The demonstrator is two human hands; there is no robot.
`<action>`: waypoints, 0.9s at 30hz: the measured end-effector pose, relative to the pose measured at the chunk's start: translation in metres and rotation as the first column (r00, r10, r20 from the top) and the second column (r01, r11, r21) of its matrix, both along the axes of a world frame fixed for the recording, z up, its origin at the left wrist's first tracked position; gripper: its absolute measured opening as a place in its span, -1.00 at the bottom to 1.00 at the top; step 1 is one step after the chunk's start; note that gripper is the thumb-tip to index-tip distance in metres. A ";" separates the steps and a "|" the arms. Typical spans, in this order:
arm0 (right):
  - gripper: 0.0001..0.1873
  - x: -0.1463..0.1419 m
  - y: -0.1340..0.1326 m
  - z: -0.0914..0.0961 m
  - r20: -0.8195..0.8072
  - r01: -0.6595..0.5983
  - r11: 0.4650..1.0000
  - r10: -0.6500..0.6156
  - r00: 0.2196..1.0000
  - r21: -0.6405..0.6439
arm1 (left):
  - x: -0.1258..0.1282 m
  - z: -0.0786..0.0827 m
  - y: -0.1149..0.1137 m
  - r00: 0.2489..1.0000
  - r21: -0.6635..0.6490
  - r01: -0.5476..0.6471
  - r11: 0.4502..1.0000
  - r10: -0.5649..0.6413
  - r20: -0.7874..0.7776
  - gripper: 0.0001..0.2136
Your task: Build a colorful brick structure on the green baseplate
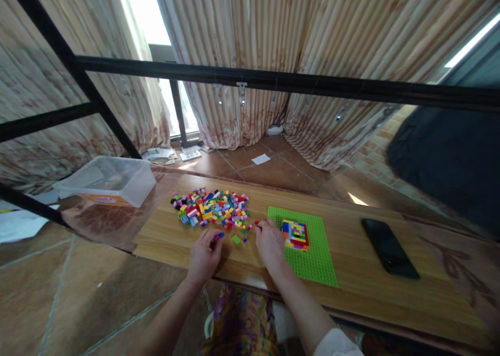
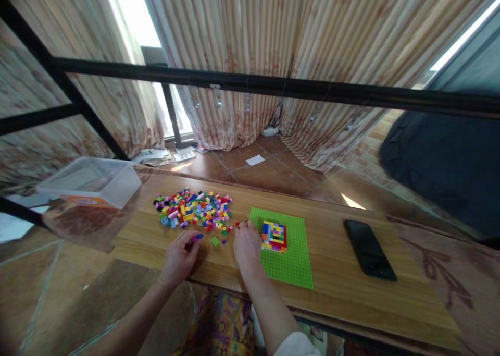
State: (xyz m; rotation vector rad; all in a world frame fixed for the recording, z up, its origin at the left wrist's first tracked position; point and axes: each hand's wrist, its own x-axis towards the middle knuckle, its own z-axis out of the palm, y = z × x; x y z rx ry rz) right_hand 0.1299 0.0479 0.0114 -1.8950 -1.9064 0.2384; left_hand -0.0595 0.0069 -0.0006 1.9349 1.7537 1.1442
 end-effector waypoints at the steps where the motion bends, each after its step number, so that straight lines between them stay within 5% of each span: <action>1: -0.83 0.001 -0.003 0.002 -0.002 -0.008 1.000 0.008 1.000 -0.001 | 0.000 0.000 0.000 1.000 0.006 -0.002 1.000 0.002 -0.003 -0.88; 7: -0.88 0.014 -0.041 0.008 -0.328 -0.057 0.998 0.060 0.943 0.018 | -0.001 -0.002 0.002 1.000 0.037 0.003 0.999 -0.002 -0.010 -0.87; 13: -0.84 0.057 -0.083 -0.002 -0.582 0.085 0.996 -0.058 0.811 0.019 | -0.003 -0.007 0.002 0.999 0.035 0.002 0.999 -0.001 -0.047 -0.86; 19: -0.80 0.103 -0.088 -0.009 -0.614 0.257 0.962 -0.150 0.775 0.091 | -0.005 -0.010 0.004 0.996 0.035 -0.002 0.999 0.005 -0.090 -0.85; 27: -0.78 0.112 -0.066 -0.005 -0.508 0.184 0.962 -0.057 0.859 0.203 | -0.004 -0.006 0.005 0.993 0.061 0.003 0.998 0.004 -0.117 -0.85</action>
